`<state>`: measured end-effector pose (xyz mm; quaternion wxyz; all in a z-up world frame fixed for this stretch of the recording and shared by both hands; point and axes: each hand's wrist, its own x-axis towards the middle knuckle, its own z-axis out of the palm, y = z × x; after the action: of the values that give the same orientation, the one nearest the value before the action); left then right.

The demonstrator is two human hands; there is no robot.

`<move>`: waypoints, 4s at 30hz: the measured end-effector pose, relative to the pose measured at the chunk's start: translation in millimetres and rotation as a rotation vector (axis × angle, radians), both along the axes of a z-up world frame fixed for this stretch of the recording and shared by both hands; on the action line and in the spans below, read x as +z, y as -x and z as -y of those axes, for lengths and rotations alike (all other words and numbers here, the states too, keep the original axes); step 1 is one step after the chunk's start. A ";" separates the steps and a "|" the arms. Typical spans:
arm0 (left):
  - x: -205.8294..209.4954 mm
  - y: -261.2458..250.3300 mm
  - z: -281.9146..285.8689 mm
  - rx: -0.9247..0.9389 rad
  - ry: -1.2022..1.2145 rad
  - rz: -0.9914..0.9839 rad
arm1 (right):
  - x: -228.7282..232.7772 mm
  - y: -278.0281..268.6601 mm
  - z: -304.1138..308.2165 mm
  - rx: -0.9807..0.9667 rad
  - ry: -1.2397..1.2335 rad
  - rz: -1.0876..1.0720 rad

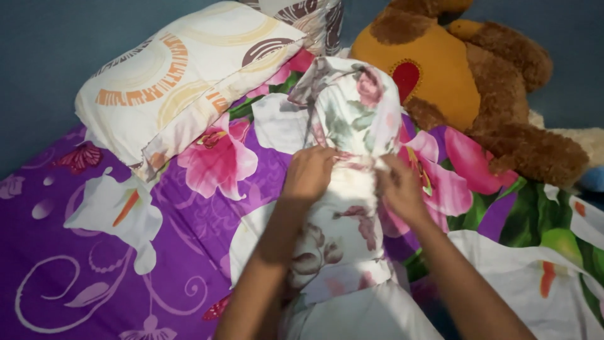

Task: The person removes a purple floral pillowcase from a cylindrical pillow by untying the drawstring and pulling it off. They then place a white floral pillowcase onto the same pillow, aligning and smoothing the fabric before tying the drawstring to secure it.

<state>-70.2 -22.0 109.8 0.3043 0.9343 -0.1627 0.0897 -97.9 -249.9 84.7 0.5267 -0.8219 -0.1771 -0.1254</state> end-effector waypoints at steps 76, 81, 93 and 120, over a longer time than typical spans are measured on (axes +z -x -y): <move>-33.1 12.8 2.1 0.218 1.304 -0.508 | -125.4 2.5 81.4 -0.182 -0.008 -0.511; 27.8 -55.3 -9.5 0.185 0.821 -0.323 | -157.1 -38.6 80.0 -0.180 0.182 -0.361; 1.2 -55.0 37.2 0.160 -0.010 -0.234 | -9.6 -74.3 23.2 -0.268 -0.262 -0.436; -5.8 34.5 13.0 -0.202 0.439 -0.219 | -9.0 15.7 24.4 -0.324 -0.294 -0.375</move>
<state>-104.6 -35.0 103.9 0.5231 0.8289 -0.1981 -0.0095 -113.7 -274.3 75.7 0.6370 -0.7630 0.0771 -0.0779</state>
